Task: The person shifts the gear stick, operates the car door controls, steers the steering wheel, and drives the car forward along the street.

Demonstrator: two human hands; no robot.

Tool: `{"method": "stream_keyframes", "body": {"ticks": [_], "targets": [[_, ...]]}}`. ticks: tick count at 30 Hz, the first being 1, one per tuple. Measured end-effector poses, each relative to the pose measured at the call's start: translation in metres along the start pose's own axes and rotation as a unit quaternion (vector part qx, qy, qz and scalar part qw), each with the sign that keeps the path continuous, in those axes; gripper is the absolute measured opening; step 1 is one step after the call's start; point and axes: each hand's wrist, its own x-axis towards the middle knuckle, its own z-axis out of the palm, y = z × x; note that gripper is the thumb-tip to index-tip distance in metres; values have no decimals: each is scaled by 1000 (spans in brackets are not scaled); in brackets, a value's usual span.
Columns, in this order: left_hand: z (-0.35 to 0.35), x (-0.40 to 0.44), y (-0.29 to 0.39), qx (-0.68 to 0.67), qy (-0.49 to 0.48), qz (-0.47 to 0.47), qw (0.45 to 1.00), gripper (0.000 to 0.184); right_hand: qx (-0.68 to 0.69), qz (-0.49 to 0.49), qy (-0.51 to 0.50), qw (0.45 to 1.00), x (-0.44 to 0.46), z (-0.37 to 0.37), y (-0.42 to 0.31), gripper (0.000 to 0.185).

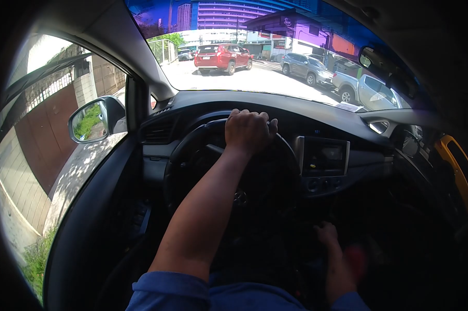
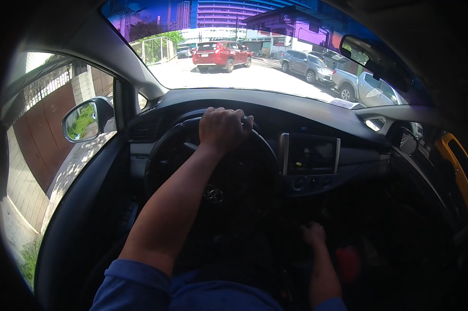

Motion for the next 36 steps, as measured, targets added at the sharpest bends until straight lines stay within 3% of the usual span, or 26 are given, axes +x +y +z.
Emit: {"method": "stream_keyframes", "body": {"ticks": [13, 36], "targets": [[-1, 0, 0, -2, 4, 3, 1000, 35, 14, -14, 29, 999, -7, -2, -3, 53], [0, 0, 1, 8, -2, -2, 1000, 36, 8, 1, -4, 1000, -6, -6, -5, 50]]}}
